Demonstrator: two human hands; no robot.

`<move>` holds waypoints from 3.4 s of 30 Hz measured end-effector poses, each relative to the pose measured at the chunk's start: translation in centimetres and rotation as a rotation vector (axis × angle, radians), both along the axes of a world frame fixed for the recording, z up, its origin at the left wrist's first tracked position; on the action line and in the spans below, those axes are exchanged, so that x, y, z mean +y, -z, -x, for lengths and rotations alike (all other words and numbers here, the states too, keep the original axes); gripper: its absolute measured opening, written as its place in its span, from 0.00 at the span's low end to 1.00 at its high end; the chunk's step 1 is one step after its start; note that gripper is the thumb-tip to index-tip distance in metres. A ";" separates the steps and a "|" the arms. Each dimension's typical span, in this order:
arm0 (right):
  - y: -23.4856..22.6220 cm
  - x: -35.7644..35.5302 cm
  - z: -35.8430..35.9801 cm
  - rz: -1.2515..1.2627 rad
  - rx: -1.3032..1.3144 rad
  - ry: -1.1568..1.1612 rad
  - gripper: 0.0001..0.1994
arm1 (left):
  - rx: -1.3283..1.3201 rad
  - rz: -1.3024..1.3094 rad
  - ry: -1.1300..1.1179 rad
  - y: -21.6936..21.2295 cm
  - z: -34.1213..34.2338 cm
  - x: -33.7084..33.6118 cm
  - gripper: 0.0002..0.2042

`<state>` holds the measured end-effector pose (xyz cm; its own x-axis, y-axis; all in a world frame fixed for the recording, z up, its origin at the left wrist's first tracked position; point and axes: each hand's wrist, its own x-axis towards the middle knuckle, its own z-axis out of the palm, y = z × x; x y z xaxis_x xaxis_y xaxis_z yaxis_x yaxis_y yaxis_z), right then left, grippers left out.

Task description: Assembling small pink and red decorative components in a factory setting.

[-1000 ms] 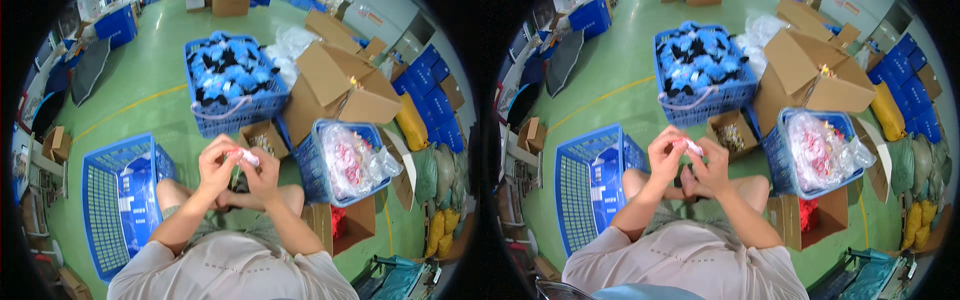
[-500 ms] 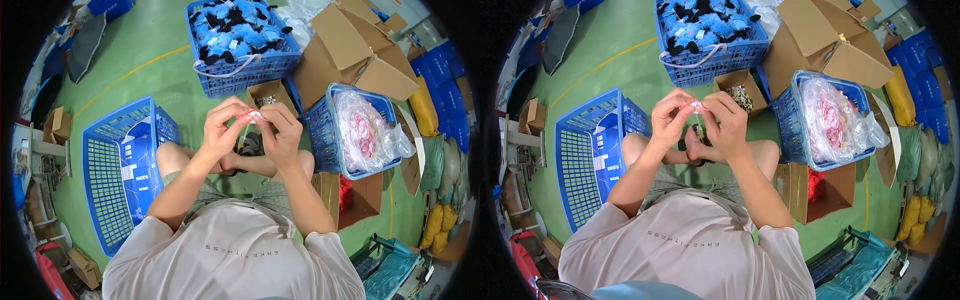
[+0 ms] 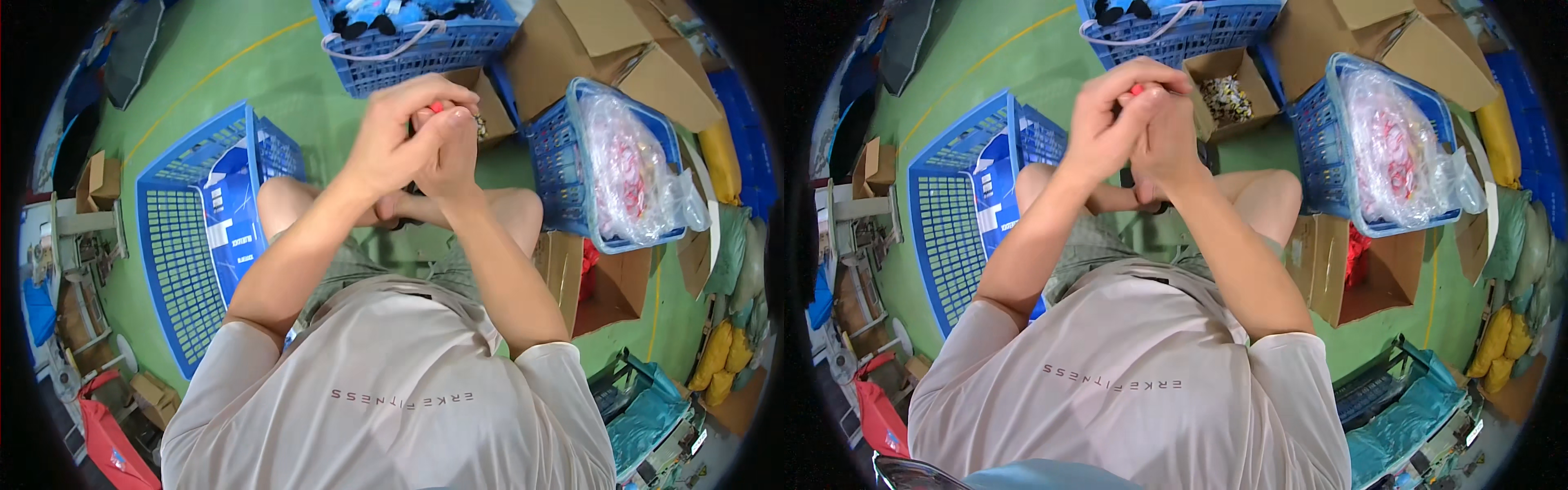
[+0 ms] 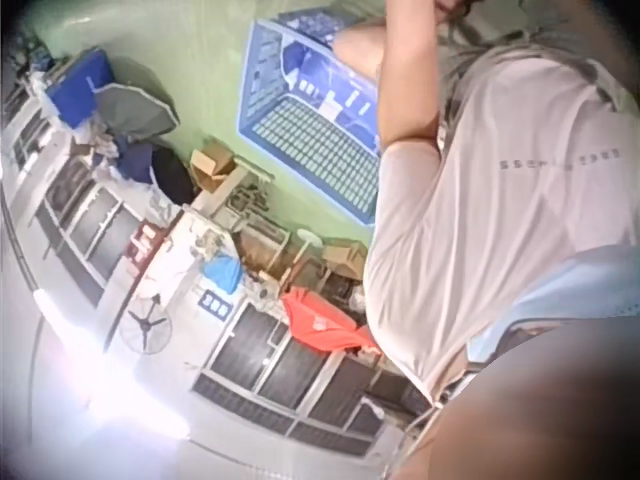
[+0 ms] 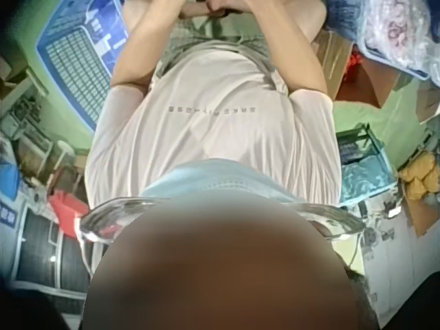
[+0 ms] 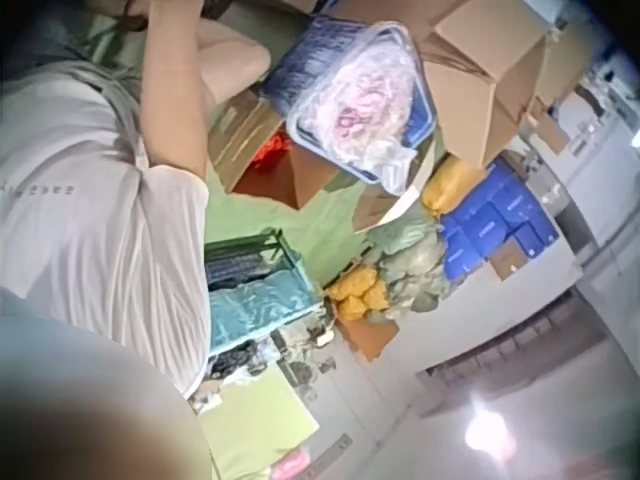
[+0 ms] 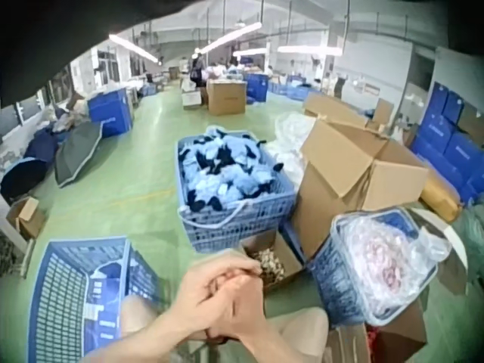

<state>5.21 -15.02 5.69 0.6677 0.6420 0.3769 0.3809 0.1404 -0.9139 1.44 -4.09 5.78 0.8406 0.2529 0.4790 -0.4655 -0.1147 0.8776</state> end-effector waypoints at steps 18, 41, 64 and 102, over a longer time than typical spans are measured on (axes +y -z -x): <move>2.0 0.1 0.5 -0.235 -0.007 0.244 0.04 | -0.040 -0.104 -0.052 -0.2 0.8 1.0 0.08; 0.6 0.8 -0.5 -0.124 -0.003 0.217 0.03 | 0.066 0.812 0.001 1.8 1.0 0.5 0.09; 1.4 0.4 -0.4 -0.098 0.110 0.142 0.04 | 0.081 -0.054 -0.049 -1.3 1.3 2.5 0.03; -2.7 -2.0 -1.8 -0.025 -0.307 0.138 0.05 | 0.080 0.210 -0.042 0.9 2.4 1.2 0.04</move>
<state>7.04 -17.02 8.44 0.6007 0.5415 0.5882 0.6549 0.0887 -0.7505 -1.00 -2.92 4.91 0.8602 0.3761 0.3442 -0.3922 0.0566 0.9182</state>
